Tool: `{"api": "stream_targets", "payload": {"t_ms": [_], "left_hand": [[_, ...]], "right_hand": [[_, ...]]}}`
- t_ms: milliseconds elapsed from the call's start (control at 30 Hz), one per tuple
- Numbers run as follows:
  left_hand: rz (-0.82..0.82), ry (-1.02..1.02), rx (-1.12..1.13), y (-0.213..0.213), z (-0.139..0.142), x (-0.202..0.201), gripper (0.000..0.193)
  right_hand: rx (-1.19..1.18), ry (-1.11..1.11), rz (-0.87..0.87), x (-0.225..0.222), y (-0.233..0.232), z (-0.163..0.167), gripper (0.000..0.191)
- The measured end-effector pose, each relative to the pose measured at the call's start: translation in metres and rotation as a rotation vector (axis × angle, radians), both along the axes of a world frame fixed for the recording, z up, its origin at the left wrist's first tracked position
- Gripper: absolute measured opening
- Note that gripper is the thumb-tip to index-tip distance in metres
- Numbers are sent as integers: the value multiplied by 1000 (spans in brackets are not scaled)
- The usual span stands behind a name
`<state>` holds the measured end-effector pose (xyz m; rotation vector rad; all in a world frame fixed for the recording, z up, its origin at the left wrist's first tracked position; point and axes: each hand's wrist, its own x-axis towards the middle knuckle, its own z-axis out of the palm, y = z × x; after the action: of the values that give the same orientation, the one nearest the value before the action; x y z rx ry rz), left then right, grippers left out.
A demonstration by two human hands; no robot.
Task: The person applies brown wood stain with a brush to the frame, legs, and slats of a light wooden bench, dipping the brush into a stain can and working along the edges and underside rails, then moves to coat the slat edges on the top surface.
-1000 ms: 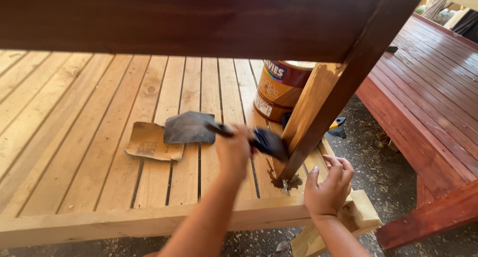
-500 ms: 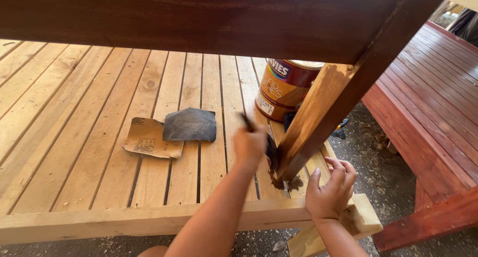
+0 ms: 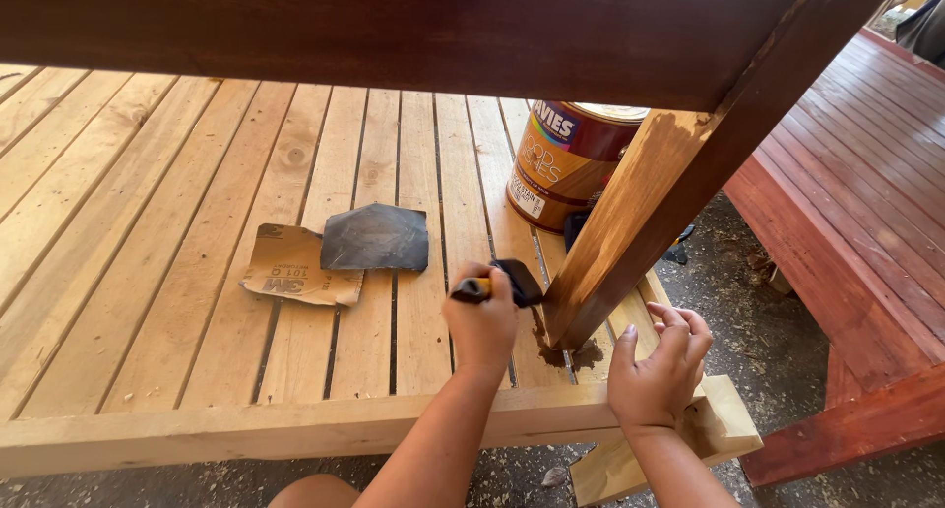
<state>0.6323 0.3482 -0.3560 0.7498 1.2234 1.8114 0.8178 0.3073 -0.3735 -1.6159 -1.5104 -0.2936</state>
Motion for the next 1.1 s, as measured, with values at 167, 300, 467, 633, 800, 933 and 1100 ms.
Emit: {"api": "stream_targets", "payload": {"t_ms": [167, 300, 467, 633, 800, 933, 1100], "left_hand": [[129, 399, 111, -1, -8, 4, 13], [-125, 73, -104, -16, -6, 3, 15], [-258, 45, -234, -42, 3, -12, 14], [-184, 131, -88, -17, 12, -31, 16], [-142, 37, -263, 3, 42, -13, 15], [-131, -134, -132, 16, 87, -8, 12], [-238, -527, 164, 27, 131, -44, 8]], "right_hand": [[11, -15, -2, 0, 0, -1, 39], [3, -14, -7, 0, 0, 0, 39], [8, -28, -19, -1, 0, -2, 38], [1, -33, -23, 2, 2, -3, 37], [38, -3, -13, 1, 6, -3, 38], [39, -28, -50, 0, 9, -2, 39], [57, -12, -27, 1, 11, -1, 39]]}}
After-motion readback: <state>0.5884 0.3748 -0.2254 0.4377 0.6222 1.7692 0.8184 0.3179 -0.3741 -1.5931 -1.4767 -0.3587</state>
